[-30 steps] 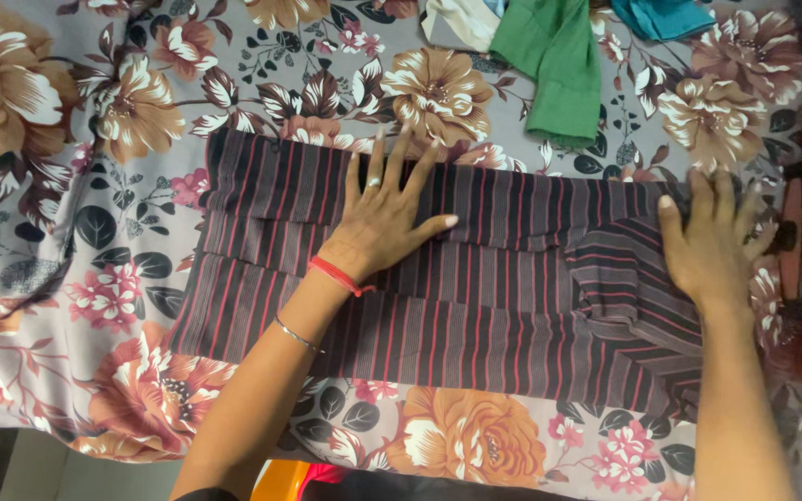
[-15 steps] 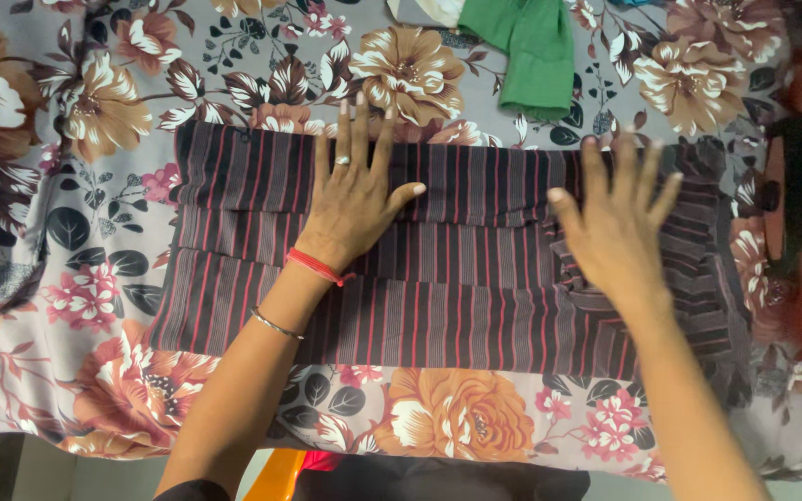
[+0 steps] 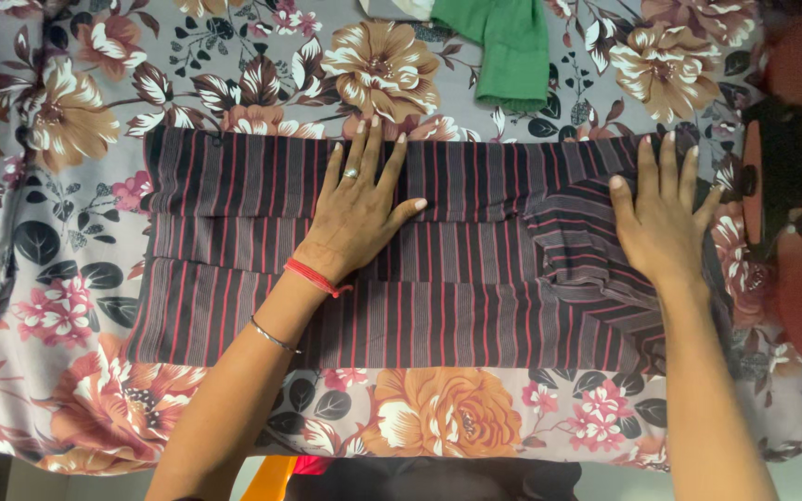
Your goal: The person smooths and folds a striped shirt and a pair of dark pants by hand on a bed, then places the folded shirt into an open red suitcase.
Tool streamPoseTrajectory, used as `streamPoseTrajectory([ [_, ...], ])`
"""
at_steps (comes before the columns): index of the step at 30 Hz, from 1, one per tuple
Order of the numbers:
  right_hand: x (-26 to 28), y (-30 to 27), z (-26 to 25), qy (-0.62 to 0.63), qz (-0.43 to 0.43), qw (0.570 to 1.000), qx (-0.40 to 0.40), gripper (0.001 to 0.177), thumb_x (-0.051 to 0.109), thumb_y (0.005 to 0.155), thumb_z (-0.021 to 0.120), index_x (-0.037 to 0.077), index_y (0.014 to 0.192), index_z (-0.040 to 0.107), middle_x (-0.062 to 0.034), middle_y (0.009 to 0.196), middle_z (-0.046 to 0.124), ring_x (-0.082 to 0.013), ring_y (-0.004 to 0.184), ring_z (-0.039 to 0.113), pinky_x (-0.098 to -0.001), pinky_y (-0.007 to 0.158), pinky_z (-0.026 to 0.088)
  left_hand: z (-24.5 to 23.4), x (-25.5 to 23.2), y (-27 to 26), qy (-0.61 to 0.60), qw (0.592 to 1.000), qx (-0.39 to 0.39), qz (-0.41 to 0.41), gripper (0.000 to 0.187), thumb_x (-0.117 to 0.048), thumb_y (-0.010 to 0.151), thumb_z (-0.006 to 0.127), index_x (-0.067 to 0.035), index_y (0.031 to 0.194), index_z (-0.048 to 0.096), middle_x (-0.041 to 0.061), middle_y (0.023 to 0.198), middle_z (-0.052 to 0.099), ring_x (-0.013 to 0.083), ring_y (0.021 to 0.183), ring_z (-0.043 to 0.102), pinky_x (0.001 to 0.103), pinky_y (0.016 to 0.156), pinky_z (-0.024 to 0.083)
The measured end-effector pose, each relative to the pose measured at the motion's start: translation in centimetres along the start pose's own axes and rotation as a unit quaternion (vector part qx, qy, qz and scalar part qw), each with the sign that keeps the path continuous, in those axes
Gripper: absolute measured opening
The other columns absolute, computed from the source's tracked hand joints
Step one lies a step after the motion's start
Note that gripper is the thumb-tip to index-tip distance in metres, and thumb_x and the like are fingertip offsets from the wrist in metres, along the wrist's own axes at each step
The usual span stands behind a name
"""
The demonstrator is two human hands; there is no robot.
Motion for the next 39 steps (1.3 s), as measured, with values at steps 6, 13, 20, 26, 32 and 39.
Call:
streamPoseTrajectory([
  [6,3.7,-1.6,-0.1,0.032,-0.058,0.998,-0.011,0.072,0.05,0.107,0.034,0.002,0.161,0.027,-0.0224,0.171,0.012,-0.048,0.157,0.001,-0.0743,0.117,-0.002,-0.1,-0.2,0.1,0.012,1.0,-0.014,-0.001,0.081,-0.06,0.102,0.052,-0.005,0.159,0.037,0.027,0.165,0.024,0.0399,0.154,0.023,0.059,0.121,0.024],
  [13,11.1,-5.1,2.5,0.025,-0.188,0.98,-0.054,0.074,0.05,0.105,0.047,-0.001,0.157,0.036,-0.0263,0.165,0.029,-0.052,0.153,0.021,-0.0678,0.121,0.016,0.0,-0.3,-0.1,0.015,0.999,-0.039,-0.009,0.08,-0.061,0.1,0.053,-0.006,0.156,0.04,0.025,0.164,0.03,0.0379,0.154,0.027,0.057,0.122,0.025],
  [20,12.3,-5.3,1.7,-0.004,-0.192,0.979,-0.066,0.075,0.049,0.104,0.049,-0.006,0.154,0.04,-0.0307,0.162,0.032,-0.0539,0.15,0.025,-0.0689,0.117,0.017,0.9,0.2,-0.2,0.004,0.999,-0.049,-0.014,0.08,-0.062,0.098,0.054,-0.008,0.155,0.041,0.023,0.163,0.033,0.0376,0.152,0.029,0.057,0.122,0.025],
  [26,20.4,-7.6,2.1,0.044,-0.227,0.969,-0.087,0.072,0.044,0.105,0.053,-0.013,0.147,0.042,-0.0337,0.161,0.03,-0.0538,0.151,0.024,-0.0647,0.122,0.015,-0.6,3.1,-0.4,-0.039,0.999,-0.012,0.004,0.069,-0.053,0.101,0.056,-0.015,0.157,0.041,0.021,0.163,0.032,0.0383,0.153,0.028,0.057,0.121,0.024],
  [32,28.9,-9.3,2.8,0.273,-0.313,0.905,-0.089,0.068,0.033,0.109,0.05,-0.016,0.153,0.035,-0.0341,0.163,0.028,-0.0511,0.154,0.025,-0.057,0.128,0.019,-6.4,7.7,-3.6,0.036,0.991,-0.041,-0.122,0.062,-0.047,0.096,0.065,-0.013,0.145,0.05,0.024,0.156,0.037,0.0459,0.145,0.03,0.06,0.112,0.023],
  [39,31.3,-11.1,5.7,0.115,-0.375,0.917,-0.073,0.066,0.038,0.102,0.055,-0.01,0.146,0.046,-0.0272,0.157,0.039,-0.0437,0.148,0.034,-0.0551,0.122,0.022,-11.3,12.7,-10.9,0.132,0.943,-0.104,-0.288,0.064,-0.049,0.096,0.07,0.003,0.131,0.055,0.024,0.132,0.055,0.0433,0.115,0.058,0.052,0.09,0.047],
])
Point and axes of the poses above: each hand's wrist, its own y-axis towards the middle knuckle, its own z-axis out of the palm, x = y × z, the point moved 4 cm from there along y, towards the middle knuckle
